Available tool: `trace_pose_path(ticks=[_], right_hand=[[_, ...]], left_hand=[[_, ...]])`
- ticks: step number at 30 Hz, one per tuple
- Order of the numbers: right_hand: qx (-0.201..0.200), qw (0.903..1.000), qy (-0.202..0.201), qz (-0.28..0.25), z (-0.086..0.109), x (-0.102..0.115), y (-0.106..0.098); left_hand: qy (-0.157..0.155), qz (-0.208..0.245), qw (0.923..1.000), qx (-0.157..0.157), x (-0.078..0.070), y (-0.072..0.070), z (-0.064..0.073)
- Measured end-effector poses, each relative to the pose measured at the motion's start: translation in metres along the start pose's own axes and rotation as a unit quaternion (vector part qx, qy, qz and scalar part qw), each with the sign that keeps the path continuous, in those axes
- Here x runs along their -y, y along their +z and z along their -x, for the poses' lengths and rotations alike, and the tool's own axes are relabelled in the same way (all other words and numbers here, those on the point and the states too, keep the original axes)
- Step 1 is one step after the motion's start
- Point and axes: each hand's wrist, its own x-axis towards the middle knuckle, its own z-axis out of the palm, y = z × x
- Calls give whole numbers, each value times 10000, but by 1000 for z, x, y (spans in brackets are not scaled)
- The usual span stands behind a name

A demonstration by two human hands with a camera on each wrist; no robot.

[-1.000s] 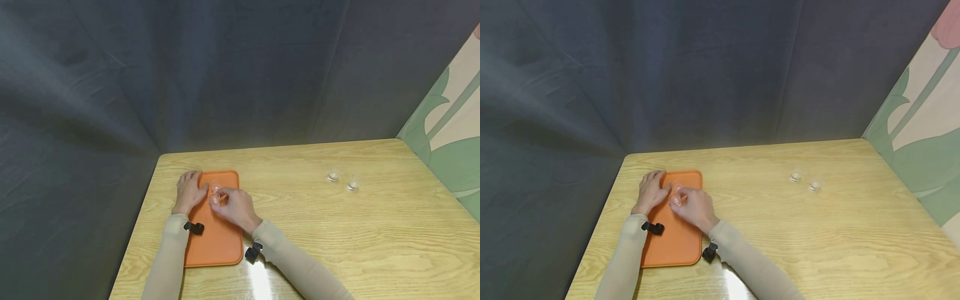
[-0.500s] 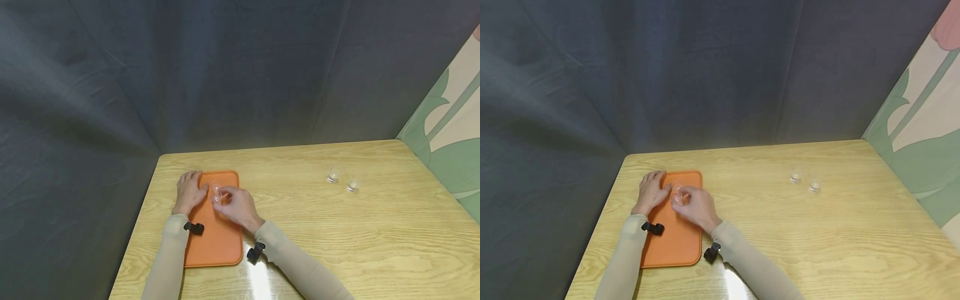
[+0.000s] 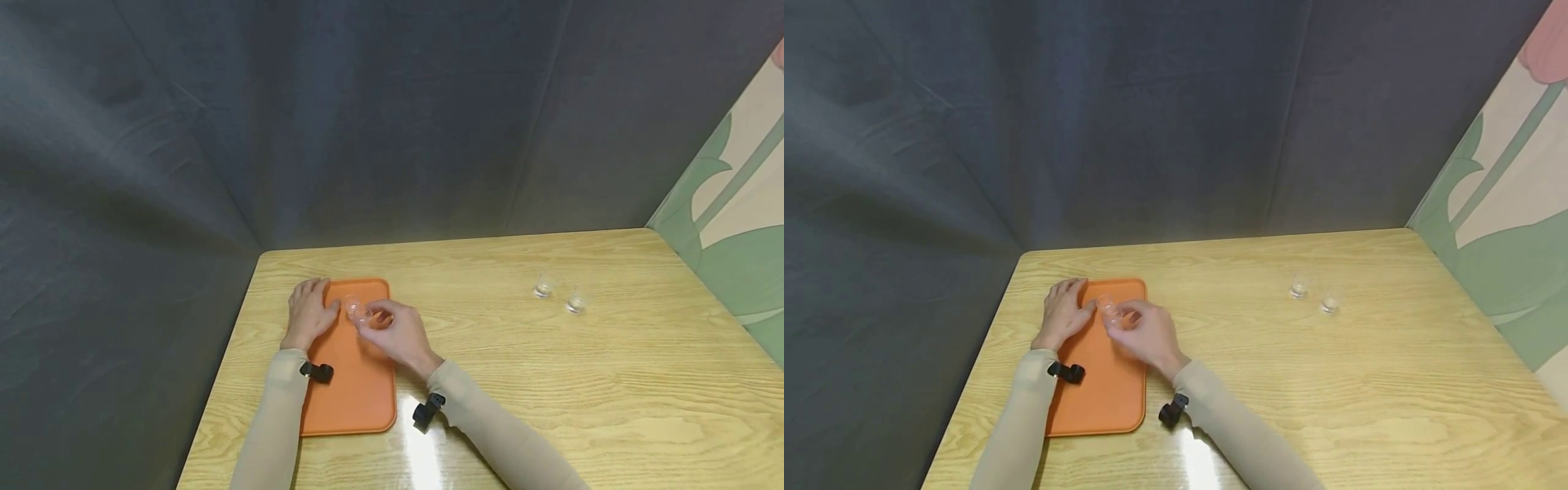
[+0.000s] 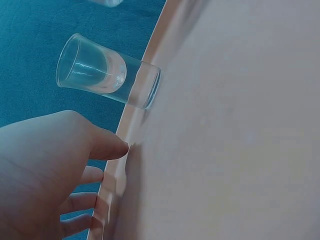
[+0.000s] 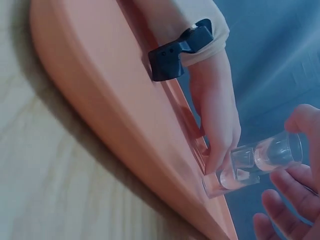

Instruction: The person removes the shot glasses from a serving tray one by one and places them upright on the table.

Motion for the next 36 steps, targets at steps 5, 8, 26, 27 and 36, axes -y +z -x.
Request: trace_pose_path(ticks=[5,8,26,27,36], right_hand=[[-87,9996,104,-260,0,-3,-9],[-163,9991,192,-355,0,-6,-15],[-632,9895,750,-1066,15,-2,-75],[-650,9890,761,-1086,16,0,-79],[-968,9831,948,-1232,19,-9,-102]], left_hand=[[-19,51,10000,-5,0,-1,1],[-13,57,10000,-23,0,-1,0],[31,91,10000,9,-1,1,1],[35,104,9999,3,-1,1,1],[26,57,10000,-19,-1,1,1]])
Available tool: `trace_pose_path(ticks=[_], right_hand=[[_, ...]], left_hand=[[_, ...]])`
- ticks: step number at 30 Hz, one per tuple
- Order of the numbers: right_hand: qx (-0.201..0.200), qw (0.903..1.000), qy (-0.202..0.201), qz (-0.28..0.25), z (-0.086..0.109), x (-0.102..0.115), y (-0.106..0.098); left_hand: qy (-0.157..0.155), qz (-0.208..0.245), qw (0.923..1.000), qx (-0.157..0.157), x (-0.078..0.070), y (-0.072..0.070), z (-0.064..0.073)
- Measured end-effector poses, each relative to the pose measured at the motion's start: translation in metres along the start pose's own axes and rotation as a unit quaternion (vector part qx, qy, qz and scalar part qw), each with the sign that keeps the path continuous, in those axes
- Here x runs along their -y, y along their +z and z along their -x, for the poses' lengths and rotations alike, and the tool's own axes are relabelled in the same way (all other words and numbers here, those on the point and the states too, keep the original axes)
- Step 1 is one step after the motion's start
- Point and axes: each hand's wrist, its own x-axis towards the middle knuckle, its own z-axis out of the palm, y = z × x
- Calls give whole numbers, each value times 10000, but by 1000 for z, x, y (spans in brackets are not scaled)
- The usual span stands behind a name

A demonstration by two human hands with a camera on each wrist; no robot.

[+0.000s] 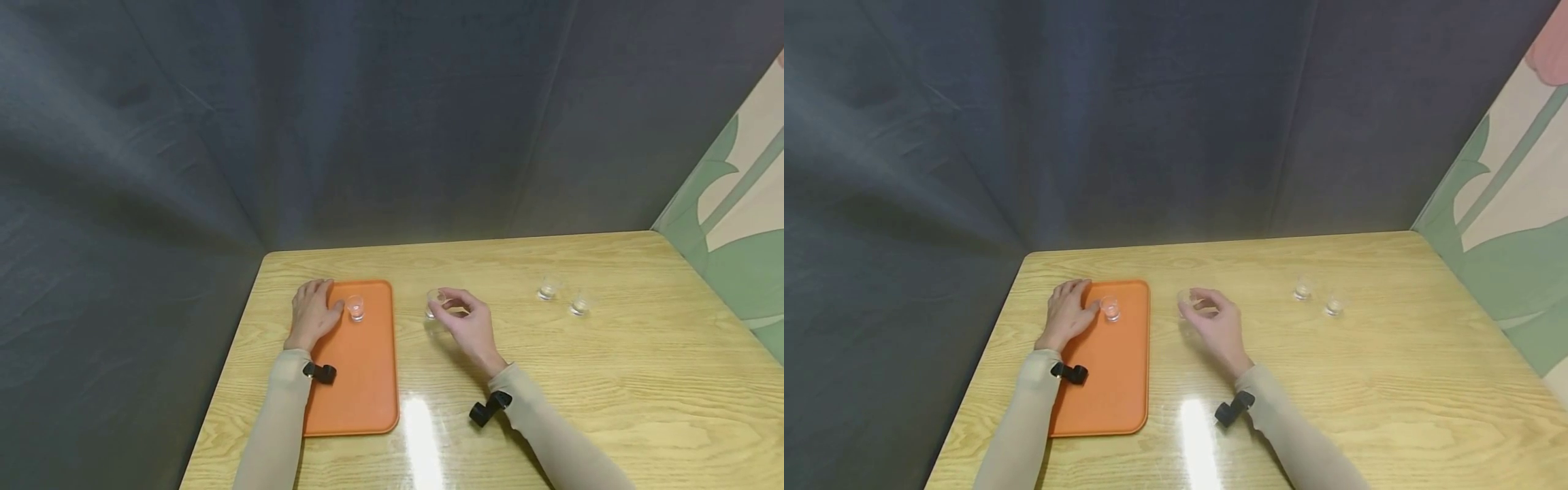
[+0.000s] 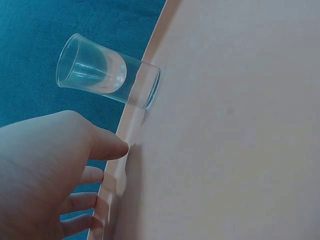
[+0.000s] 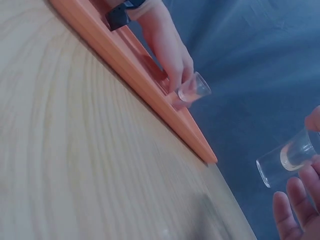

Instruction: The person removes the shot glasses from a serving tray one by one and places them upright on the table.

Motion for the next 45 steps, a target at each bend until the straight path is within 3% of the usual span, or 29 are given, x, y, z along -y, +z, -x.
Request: trace_pose_path(ticks=[5,23,30,38,45], right_hand=[[-272,9996,54,-105,-1,-3,-10],[-1090,9927,-208,481,-10,-16,-60],[-1489,9856,83,792,-12,-26,-84],[-1829,9779,258,982,-24,-65,-118],[-1779,9707,512,1531,-23,-71,-144]], left_hand=[[1,3,10000,-1,1,0,0],[14,17,10000,-36,0,-1,0],[34,-13,10000,4,0,0,0],[27,-31,10000,-10,-1,-1,0],[-24,-6,10000,11,-2,-2,1]])
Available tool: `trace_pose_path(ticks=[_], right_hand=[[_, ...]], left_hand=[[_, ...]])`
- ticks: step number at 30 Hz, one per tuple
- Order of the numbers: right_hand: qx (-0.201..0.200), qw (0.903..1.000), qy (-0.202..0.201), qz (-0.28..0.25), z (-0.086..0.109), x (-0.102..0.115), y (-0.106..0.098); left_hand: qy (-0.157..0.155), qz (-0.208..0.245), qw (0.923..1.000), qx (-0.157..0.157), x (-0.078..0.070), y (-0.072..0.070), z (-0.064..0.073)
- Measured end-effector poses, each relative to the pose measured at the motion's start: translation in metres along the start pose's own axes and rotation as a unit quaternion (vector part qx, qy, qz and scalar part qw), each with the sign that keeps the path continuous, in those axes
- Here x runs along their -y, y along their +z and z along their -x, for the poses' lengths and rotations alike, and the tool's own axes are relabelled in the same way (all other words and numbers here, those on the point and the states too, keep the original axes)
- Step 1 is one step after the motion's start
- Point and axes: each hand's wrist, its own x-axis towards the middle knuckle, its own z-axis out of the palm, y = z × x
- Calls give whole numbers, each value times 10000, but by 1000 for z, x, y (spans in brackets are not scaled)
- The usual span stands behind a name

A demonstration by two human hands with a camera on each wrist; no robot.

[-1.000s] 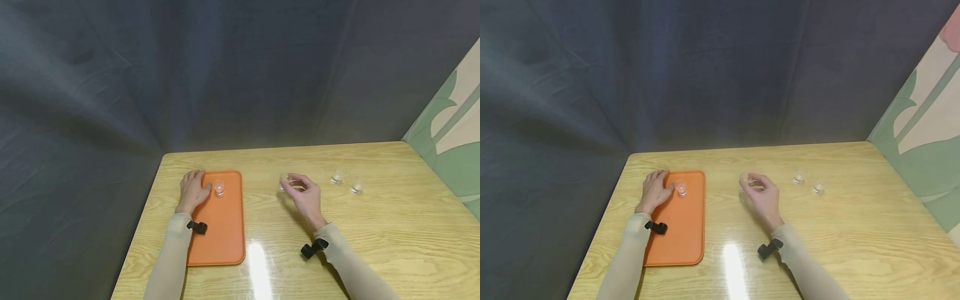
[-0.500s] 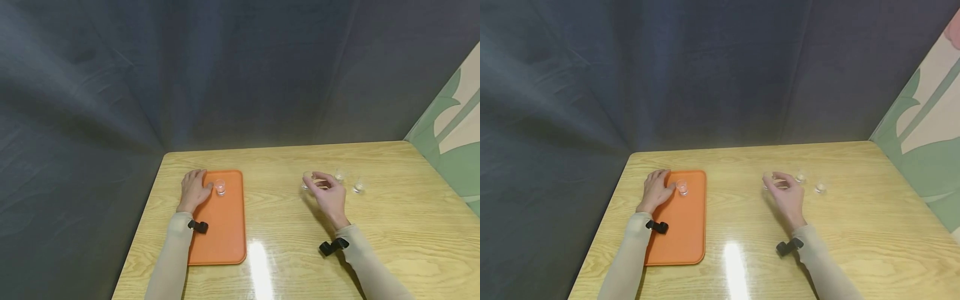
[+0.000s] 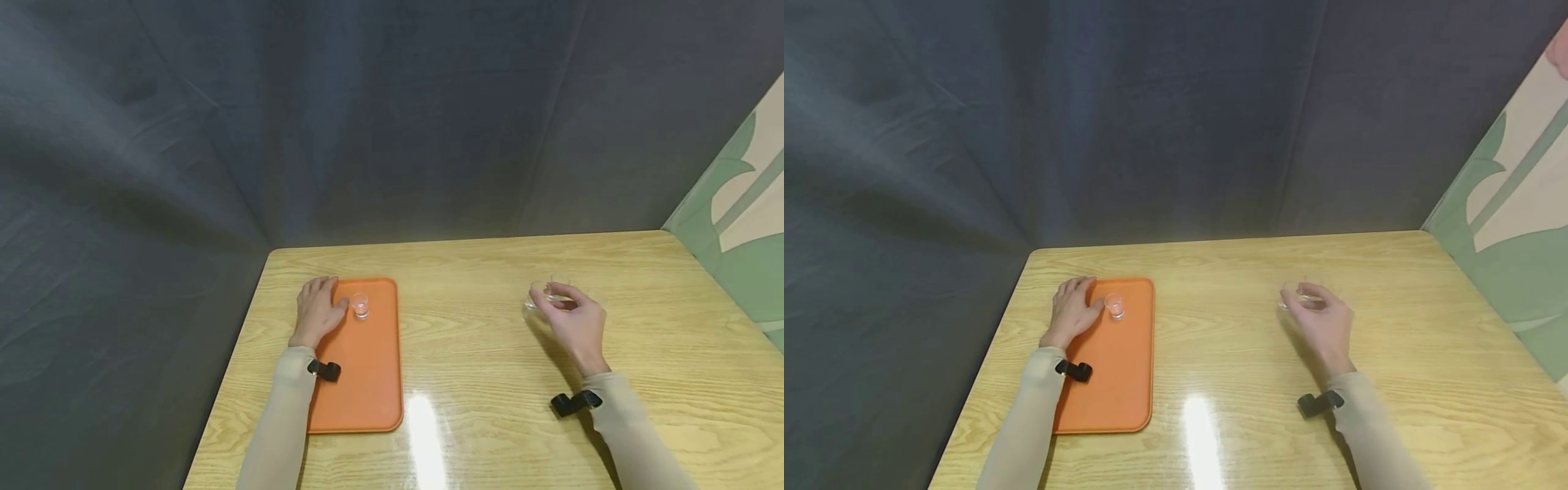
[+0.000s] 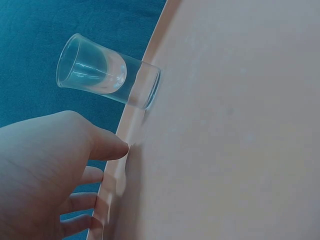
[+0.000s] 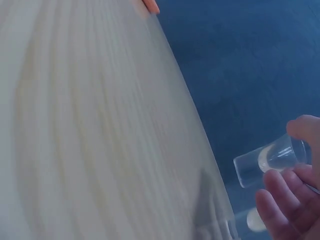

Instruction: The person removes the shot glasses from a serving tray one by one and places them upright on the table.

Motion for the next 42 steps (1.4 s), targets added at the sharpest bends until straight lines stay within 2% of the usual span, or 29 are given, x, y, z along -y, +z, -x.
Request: trace_pose_path(ticks=[3,8,12,17,28,34,42], right_hand=[[88,9997,83,215,-3,-4,-9],[-57,9992,19,394,-5,-8,-20],[-67,9963,9,854,-7,-11,-29],[-78,9898,-286,1391,-10,-15,-37],[-35,9839,-735,1630,-13,-22,-47],[145,9781,-692,1957,-15,-25,-52],[302,9759,-597,2078,-16,-24,-55]], left_hand=[[10,-8,10000,3,1,1,0],[21,-53,10000,20,1,2,-2],[-6,-45,10000,22,2,2,-2],[-21,-65,10000,-5,1,1,-1],[25,-68,10000,-54,1,3,-1],[-7,-58,10000,-15,1,1,-1],[-2,-55,10000,-3,1,1,-1]])
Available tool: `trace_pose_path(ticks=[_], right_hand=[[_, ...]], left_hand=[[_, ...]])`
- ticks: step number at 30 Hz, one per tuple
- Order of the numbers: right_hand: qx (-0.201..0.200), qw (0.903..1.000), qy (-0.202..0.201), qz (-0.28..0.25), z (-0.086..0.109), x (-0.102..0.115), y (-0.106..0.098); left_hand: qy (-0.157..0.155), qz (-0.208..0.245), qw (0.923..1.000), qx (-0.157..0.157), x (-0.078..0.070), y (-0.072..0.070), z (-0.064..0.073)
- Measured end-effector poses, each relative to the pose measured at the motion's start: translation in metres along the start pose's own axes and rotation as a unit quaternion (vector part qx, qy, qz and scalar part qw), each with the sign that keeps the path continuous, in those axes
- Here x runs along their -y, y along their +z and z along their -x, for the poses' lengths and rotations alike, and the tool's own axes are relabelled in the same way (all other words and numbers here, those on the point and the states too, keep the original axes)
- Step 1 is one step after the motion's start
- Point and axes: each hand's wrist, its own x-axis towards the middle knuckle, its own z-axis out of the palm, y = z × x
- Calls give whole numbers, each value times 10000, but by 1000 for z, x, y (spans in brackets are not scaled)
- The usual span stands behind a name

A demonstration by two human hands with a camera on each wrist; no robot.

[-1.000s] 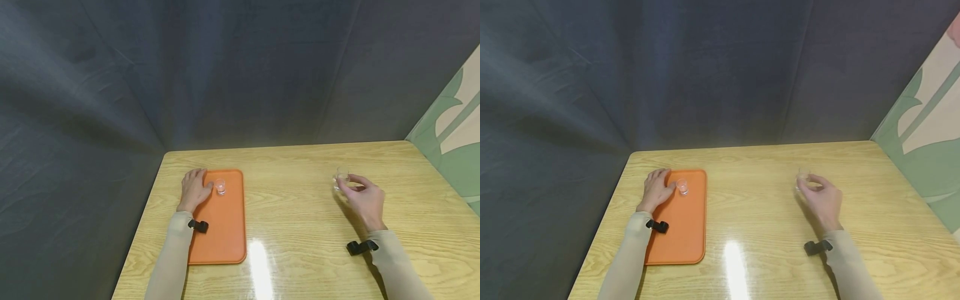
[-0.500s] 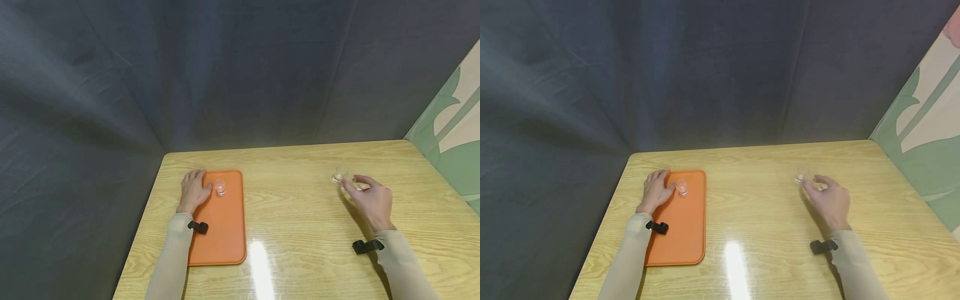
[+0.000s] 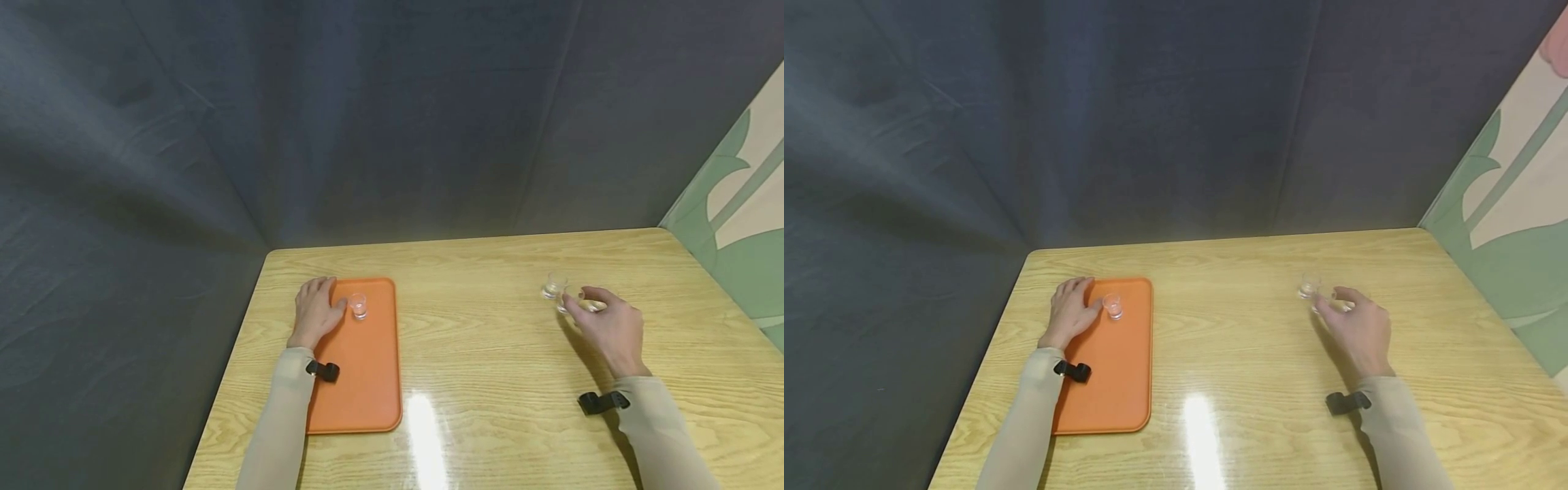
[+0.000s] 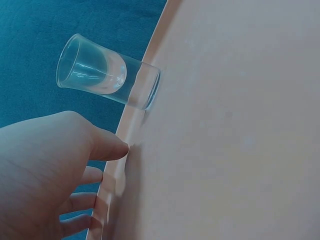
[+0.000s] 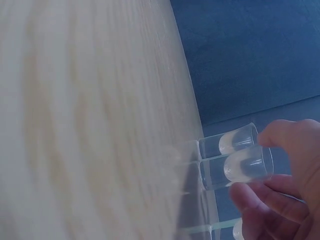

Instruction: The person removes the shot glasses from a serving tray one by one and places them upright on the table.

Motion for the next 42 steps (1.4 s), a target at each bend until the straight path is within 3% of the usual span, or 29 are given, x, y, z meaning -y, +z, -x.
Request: trace_pose_path(ticks=[5,12,15,26,36,42], right_hand=[[5,9999,-93,-99,-1,4,-3],[-657,9967,-454,-150,-3,19,-1],[-769,9946,-596,-367,-2,27,2],[-154,9927,-502,-1082,2,49,17],[563,9887,-797,-1142,14,62,48],[792,9837,-1039,-1239,18,72,64]], left_hand=[[-3,5,10000,2,0,-1,0],[-16,18,10000,-18,0,0,0],[-9,35,10000,-22,1,0,0],[21,74,10000,-3,0,-1,0],[-36,20,10000,77,0,0,1],[-28,5,10000,32,0,1,0]])
